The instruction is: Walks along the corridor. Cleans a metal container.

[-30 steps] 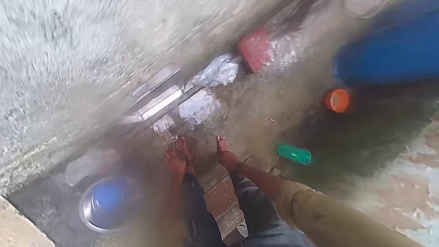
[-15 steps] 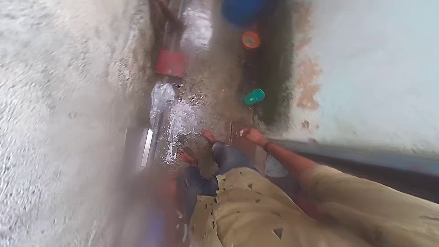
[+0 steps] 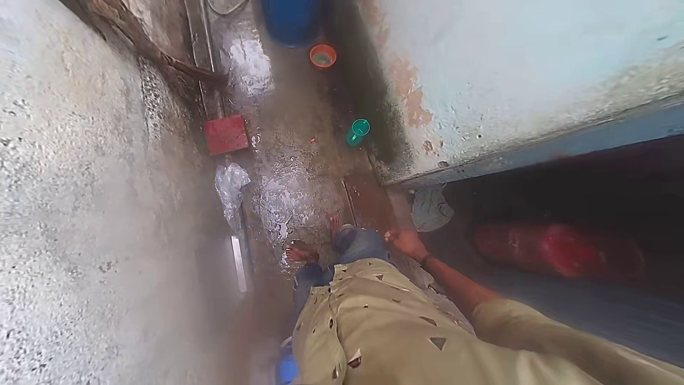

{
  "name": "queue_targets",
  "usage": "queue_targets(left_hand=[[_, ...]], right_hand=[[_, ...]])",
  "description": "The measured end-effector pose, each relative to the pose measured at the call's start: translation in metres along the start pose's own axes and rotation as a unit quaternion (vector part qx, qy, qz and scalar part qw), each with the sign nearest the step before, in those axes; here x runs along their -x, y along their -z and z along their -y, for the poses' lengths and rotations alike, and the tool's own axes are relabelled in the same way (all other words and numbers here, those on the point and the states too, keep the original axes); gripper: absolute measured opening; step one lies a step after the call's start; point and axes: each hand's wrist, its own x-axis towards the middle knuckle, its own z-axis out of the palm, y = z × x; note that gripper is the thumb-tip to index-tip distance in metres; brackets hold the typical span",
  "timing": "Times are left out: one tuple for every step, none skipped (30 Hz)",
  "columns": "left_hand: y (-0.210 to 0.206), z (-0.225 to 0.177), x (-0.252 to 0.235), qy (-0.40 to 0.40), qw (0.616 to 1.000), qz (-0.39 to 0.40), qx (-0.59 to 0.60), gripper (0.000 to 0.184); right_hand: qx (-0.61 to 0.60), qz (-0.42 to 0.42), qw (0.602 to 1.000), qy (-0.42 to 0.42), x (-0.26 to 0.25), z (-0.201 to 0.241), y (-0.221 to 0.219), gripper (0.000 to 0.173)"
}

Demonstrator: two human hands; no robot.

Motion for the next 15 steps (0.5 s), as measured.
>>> queue_targets(left_hand=[[-0.004, -0.007, -0.010, -0.011, 1.000, 0.015, 0.002, 0.037], [-0.011, -0.016, -0.020, -0.022, 1.000, 0.019, 0.005, 0.036], [-0.018, -0.029, -0.028, -0.036, 0.999, 0.016, 0.018, 0.036], [-0.024, -0.046, -0.028, -0.051, 0.998, 0.008, 0.035, 0.034], [-0.028, -0.061, -0.021, -0.063, 0.997, -0.002, 0.040, 0.034], [-0.030, -0.081, -0.016, -0.079, 0.996, -0.013, 0.043, 0.034], [-0.034, -0.104, -0.011, -0.096, 0.994, -0.020, 0.042, 0.034], [-0.037, -0.119, -0.002, -0.110, 0.993, -0.015, 0.034, 0.035], [-0.042, -0.134, 0.004, -0.127, 0.992, -0.007, 0.022, 0.036], [-0.046, -0.145, 0.008, -0.142, 0.990, -0.001, 0.003, 0.037], [-0.049, -0.153, 0.013, -0.155, 0.988, 0.002, -0.021, 0.038], [-0.052, -0.158, 0.019, -0.164, 0.985, 0.006, -0.044, 0.039], [-0.057, -0.161, 0.026, -0.166, 0.984, 0.011, -0.063, 0.041], [-0.061, -0.164, 0.034, -0.163, 0.983, 0.019, -0.077, 0.043], [-0.064, -0.166, 0.044, -0.159, 0.983, 0.027, -0.089, 0.044]], right_hand=[[-0.018, -0.024, 1.000, 0.002, 0.004, -0.001, 0.004, 0.033], [-0.040, -0.055, 0.998, 0.006, 0.005, -0.002, 0.008, 0.032], [-0.065, -0.090, 0.994, 0.017, 0.002, -0.001, 0.016, 0.031], [-0.088, -0.126, 0.988, 0.033, -0.002, 0.001, 0.027, 0.030], [-0.109, -0.157, 0.980, 0.050, -0.004, 0.004, 0.038, 0.028], [-0.129, -0.194, 0.970, 0.071, -0.009, 0.012, 0.056, 0.026], [-0.148, -0.232, 0.957, 0.095, -0.014, 0.023, 0.080, 0.023], [-0.167, -0.265, 0.943, 0.115, -0.012, 0.032, 0.104, 0.021], [-0.186, -0.297, 0.927, 0.135, -0.009, 0.042, 0.131, 0.020], [-0.200, -0.324, 0.912, 0.154, -0.004, 0.050, 0.157, 0.020], [-0.217, -0.345, 0.897, 0.169, 0.001, 0.056, 0.179, 0.022], [-0.234, -0.360, 0.885, 0.181, 0.005, 0.057, 0.197, 0.028], [-0.248, -0.368, 0.876, 0.191, 0.006, 0.052, 0.211, 0.034], [-0.254, -0.368, 0.873, 0.197, 0.003, 0.045, 0.221, 0.041], [-0.252, -0.356, 0.877, 0.200, -0.001, 0.035, 0.226, 0.045]])
